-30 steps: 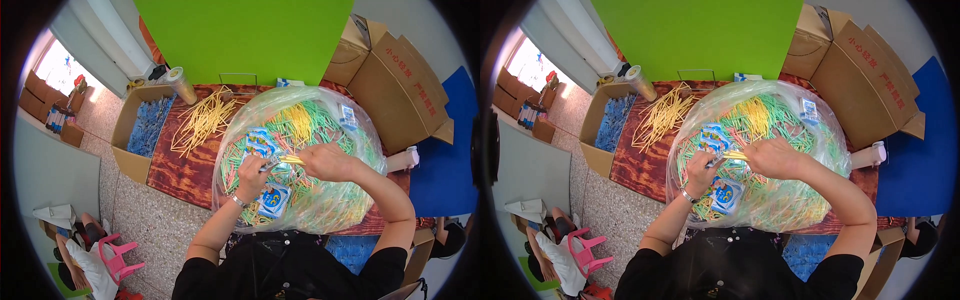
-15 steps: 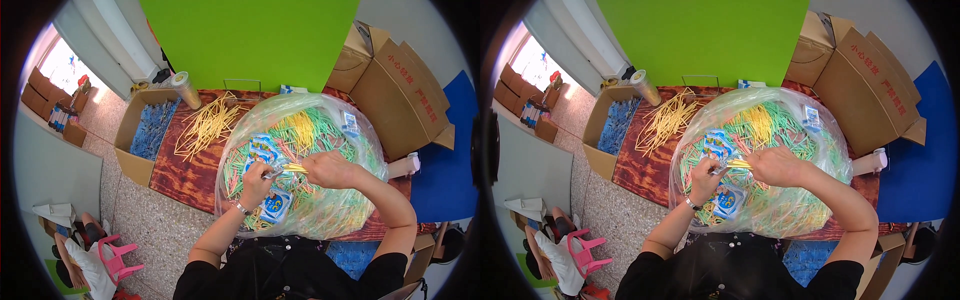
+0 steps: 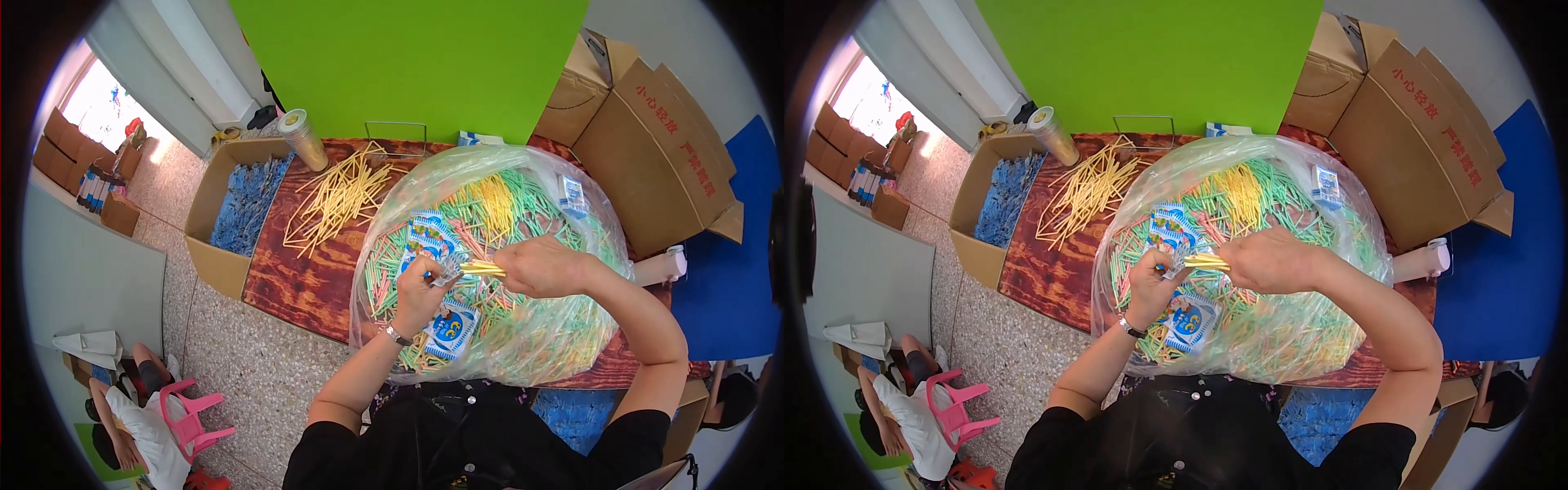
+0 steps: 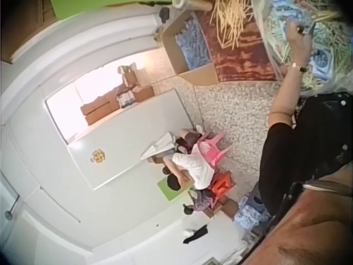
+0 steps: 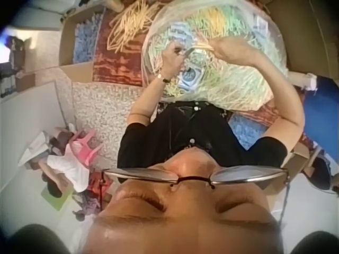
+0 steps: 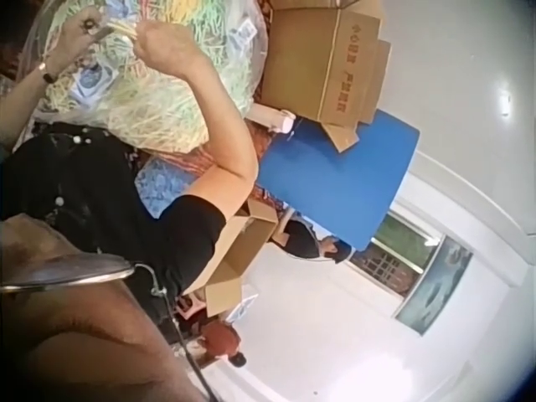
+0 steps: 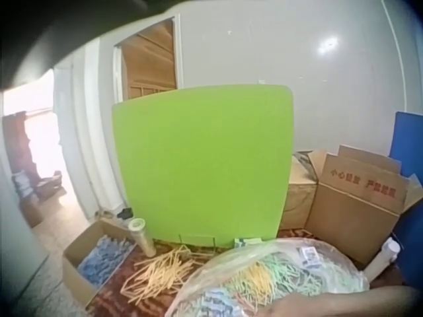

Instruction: Packing blue laundry detergent packets and colorful plastic strips into a large transparent bag.

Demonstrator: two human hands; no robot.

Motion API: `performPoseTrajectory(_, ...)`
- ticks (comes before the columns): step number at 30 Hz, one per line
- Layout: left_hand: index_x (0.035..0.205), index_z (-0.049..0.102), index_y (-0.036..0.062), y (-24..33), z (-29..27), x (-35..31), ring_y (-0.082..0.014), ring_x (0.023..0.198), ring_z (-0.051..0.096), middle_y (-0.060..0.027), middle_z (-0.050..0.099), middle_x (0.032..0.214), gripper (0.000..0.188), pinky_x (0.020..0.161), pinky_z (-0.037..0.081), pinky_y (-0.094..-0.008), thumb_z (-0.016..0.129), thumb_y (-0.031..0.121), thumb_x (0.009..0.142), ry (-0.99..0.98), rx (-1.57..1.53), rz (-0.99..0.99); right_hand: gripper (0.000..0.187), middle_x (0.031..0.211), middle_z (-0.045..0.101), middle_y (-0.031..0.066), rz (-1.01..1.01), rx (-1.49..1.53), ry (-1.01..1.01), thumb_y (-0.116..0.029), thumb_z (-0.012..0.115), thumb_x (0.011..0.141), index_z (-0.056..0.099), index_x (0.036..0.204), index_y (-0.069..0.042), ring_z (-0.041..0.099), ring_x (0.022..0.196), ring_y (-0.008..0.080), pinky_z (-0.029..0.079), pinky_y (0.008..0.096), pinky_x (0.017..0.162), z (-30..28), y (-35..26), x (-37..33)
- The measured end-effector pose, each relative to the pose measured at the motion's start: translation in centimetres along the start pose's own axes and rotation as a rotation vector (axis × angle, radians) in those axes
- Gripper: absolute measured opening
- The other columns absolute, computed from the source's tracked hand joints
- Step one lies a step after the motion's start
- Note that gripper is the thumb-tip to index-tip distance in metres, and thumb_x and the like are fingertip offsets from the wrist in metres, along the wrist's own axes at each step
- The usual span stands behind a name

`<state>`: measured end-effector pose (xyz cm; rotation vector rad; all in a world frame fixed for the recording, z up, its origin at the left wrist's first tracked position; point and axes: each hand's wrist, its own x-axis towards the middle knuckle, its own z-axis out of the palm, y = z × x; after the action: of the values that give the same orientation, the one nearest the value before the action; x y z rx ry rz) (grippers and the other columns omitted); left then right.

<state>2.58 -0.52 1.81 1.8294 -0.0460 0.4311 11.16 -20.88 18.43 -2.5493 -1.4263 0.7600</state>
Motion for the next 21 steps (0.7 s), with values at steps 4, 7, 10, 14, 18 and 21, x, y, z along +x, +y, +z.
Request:
performPoseTrajectory(4, 0.08, 0.052, 0.0042, 0.2, -0.2, 0.0, -0.0111, 0.067, 0.054, -0.0045, 0.057, 0.08, 0.032, 0.059, 0.045, -0.0252, 0.083, 0.0, 0.071, -0.012, 0.002, 0.119, 0.017, 0.079, 0.059, 0.0167, -0.039, 0.049, -0.032, -0.022, 0.054, 0.088, 0.051, 0.092, -0.005, 0.06, 0.076, 0.0383, 0.045, 0.049, 0.065, -0.4, 0.1, 0.0)
performPoseTrajectory(7, 0.08, 0.051, 0.0044, -0.5, -0.3, 0.1, -0.0113, 0.067, 0.054, -0.0043, 0.057, 0.082, 0.035, 0.059, 0.045, -0.0248, 0.083, -0.001, 0.069, -0.014, -0.018, 0.186, 0.018, 0.079, 0.059, 0.0169, -0.07, 0.078, -0.085, -0.023, 0.051, 0.09, 0.051, 0.094, -0.006, 0.059, 0.075, 0.0387, 0.045, 0.0493, 0.065, -0.5, 0.5, 0.2)
performPoseTrajectory(10, 0.08, 0.051, 0.0049, -0.2, -0.6, 0.6, -0.0136, 0.067, 0.054, -0.0045, 0.057, 0.079, 0.035, 0.059, 0.045, -0.0258, 0.084, 0.001, 0.068, -0.017, -0.011, 0.269, 0.019, 0.078, 0.059, 0.0171, -0.117, 0.127, -0.13, -0.025, 0.049, 0.092, 0.051, 0.096, -0.006, 0.059, 0.074, 0.0389, 0.045, 0.0495, 0.065, -0.9, 1.2, 0.5)
performPoseTrajectory(14, 0.08, 0.052, 0.0058, 0.0, -1.1, 0.8, -0.0183, 0.067, 0.056, -0.006, 0.057, 0.076, 0.035, 0.059, 0.046, -0.0279, 0.084, 0.004, 0.068, -0.047, 0.064, 0.414, 0.022, 0.075, 0.06, 0.0182, -0.15, 0.127, -0.1, -0.027, 0.046, 0.094, 0.054, 0.094, -0.007, 0.06, 0.072, 0.0386, 0.045, 0.05, 0.065, -1.2, 1.4, 0.6)
performPoseTrajectory(18, 0.078, 0.053, 0.0052, 0.7, -1.3, 0.9, -0.0234, 0.07, 0.057, -0.0081, 0.057, 0.076, 0.025, 0.061, 0.047, -0.0313, 0.073, -0.005, 0.068, -0.069, 0.035, 0.415, 0.023, 0.075, 0.06, 0.0178, -0.128, 0.109, -0.151, -0.027, 0.046, 0.093, 0.055, 0.092, -0.006, 0.059, 0.072, 0.0383, 0.045, 0.0493, 0.065, -2.2, 1.3, 0.6)
performPoseTrajectory(21, 0.078, 0.053, 0.0053, 0.6, -1.2, 0.9, -0.0233, 0.069, 0.057, -0.0078, 0.058, 0.076, 0.025, 0.061, 0.047, -0.0312, 0.073, -0.005, 0.067, -0.076, 0.025, 0.405, 0.023, 0.074, 0.06, 0.0177, -0.132, 0.104, -0.125, -0.027, 0.047, 0.093, 0.055, 0.092, -0.006, 0.059, 0.072, 0.0383, 0.044, 0.0496, 0.065, -2.1, 0.9, 0.4)
